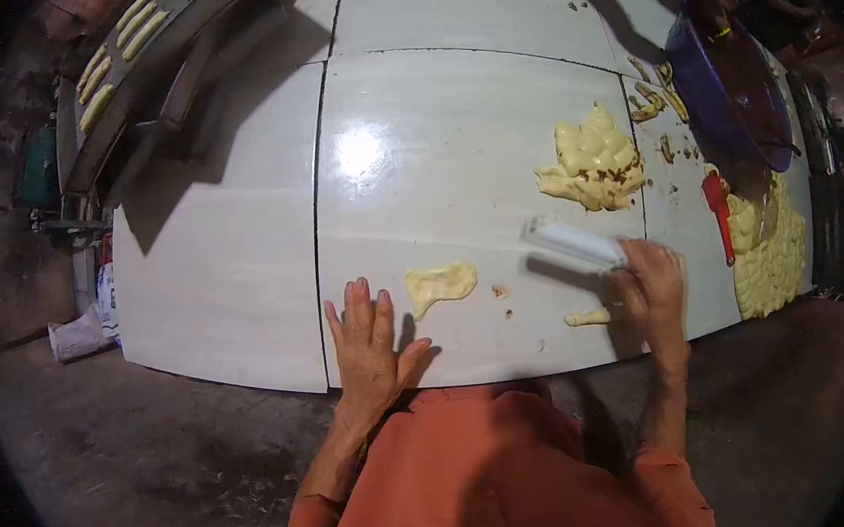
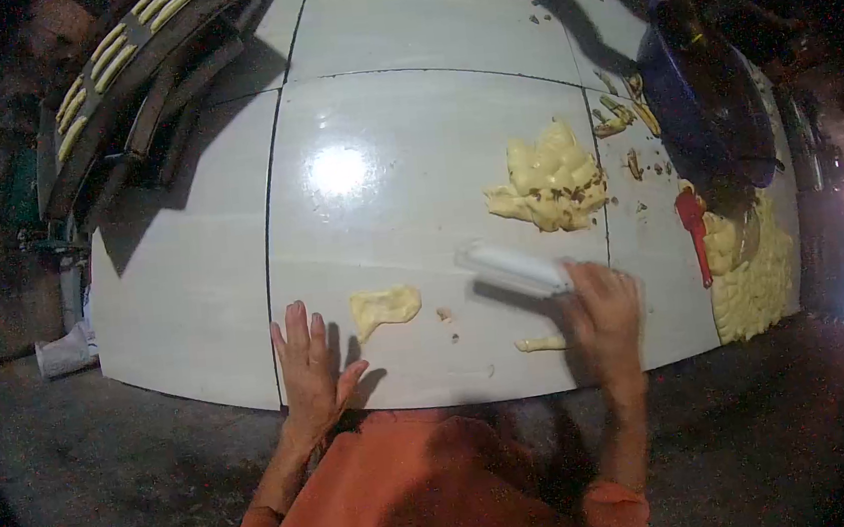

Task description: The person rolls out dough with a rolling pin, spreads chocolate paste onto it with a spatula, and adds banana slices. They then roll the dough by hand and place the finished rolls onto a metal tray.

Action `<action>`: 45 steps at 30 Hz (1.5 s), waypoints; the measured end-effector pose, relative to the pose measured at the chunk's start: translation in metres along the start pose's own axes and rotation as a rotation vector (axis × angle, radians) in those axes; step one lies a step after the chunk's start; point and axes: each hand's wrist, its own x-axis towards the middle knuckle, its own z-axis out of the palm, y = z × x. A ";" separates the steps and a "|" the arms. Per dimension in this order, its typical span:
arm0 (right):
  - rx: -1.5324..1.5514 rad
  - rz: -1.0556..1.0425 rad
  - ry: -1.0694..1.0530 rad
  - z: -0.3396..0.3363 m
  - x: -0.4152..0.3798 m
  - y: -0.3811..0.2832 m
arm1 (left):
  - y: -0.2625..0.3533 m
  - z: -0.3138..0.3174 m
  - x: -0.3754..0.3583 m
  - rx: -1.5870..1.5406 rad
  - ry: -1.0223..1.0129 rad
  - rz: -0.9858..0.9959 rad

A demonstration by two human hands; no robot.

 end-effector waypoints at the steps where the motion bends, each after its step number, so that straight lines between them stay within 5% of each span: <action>1: 0.037 -0.088 -0.023 0.018 0.005 -0.018 | 0.001 0.002 0.002 -0.025 0.050 0.038; 4: 0.267 -0.260 -0.141 0.057 0.027 -0.078 | 0.007 0.010 0.007 -0.064 0.110 0.075; 8: 0.154 -0.333 -0.173 0.103 0.050 -0.101 | 0.016 0.009 0.036 0.033 -0.184 -0.080; 16: -0.128 -0.029 -0.006 0.148 0.121 -0.106 | -0.020 0.031 0.125 0.125 -0.098 -0.209; 20: -0.168 -0.033 0.110 0.139 0.161 -0.105 | -0.038 0.037 0.176 0.121 -0.033 -0.275; 21: 0.043 -0.116 0.052 0.129 0.162 -0.102 | -0.040 0.033 0.180 0.106 -0.082 -0.277; 24: 0.331 -0.382 -0.128 0.113 0.146 -0.088 | -0.035 0.016 0.173 -0.031 -0.159 -0.264; 28: 0.195 -0.484 -0.040 0.123 0.112 -0.074 | -0.033 0.015 0.143 0.128 -0.255 -0.101; 30: 0.244 -0.465 -0.047 0.085 0.109 -0.085 | -0.021 -0.014 0.144 -0.176 -0.254 -0.165; 36: 0.085 -0.447 -0.191 0.111 0.071 -0.084 | -0.008 0.003 0.106 0.057 -0.286 -0.022; 37: 0.017 -0.357 -0.231 0.110 0.070 -0.092 | -0.010 0.012 0.100 0.026 -0.160 -0.005; 45: 0.069 -0.251 -0.182 0.109 0.010 -0.100 | 0.014 0.005 0.047 0.024 -0.243 -0.020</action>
